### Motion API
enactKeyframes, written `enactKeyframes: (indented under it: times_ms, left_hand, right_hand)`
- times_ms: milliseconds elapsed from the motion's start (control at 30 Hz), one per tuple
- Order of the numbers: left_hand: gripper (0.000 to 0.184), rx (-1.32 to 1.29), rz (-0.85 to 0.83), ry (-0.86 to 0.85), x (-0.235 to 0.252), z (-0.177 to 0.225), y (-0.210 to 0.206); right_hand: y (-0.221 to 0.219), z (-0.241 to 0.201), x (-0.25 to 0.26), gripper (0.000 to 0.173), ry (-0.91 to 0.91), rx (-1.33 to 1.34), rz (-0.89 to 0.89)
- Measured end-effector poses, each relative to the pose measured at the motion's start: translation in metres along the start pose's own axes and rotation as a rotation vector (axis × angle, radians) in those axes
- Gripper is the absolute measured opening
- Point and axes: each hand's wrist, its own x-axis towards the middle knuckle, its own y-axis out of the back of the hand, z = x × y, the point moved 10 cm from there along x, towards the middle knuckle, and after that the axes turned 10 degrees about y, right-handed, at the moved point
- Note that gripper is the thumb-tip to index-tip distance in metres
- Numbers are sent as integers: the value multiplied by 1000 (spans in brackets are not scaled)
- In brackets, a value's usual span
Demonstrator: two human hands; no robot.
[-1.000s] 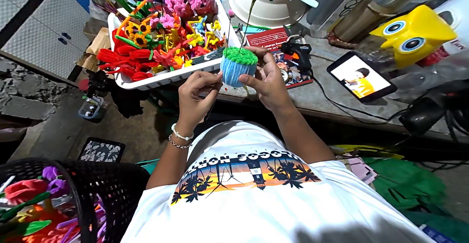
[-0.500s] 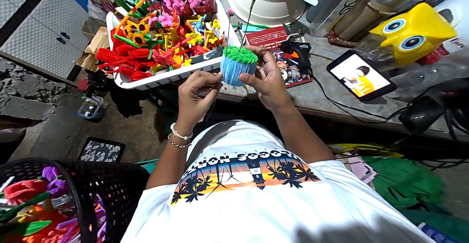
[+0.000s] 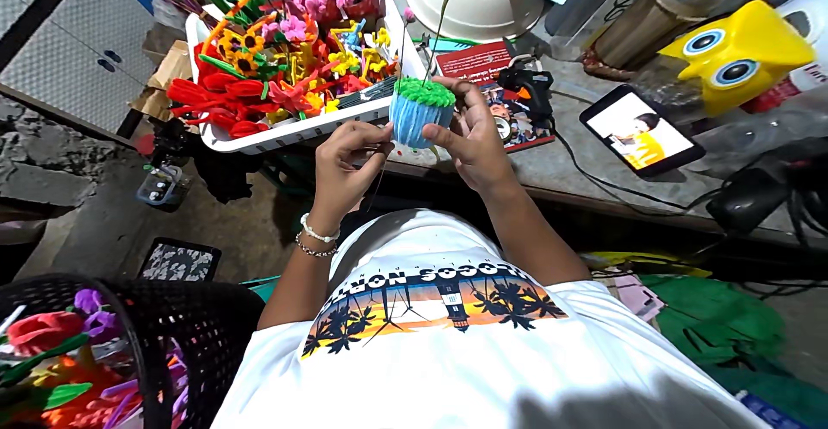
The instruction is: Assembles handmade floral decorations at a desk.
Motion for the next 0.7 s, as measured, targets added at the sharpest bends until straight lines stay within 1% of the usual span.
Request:
enactKeyframes:
  times_ms: [300,533,700]
  left_hand:
    - [26,-28,-7,0,-1,-2,0]
    - [20,7,56,-10,-3,-2,2]
    - [18,23,104,30,-4,-8,3]
  right_hand:
    - [-1,2,-1,73,-8,-7,-6]
    - [-4,3,-4,74,-11,-9,2]
    - [-7,4,-4,73,1,-3,-1]
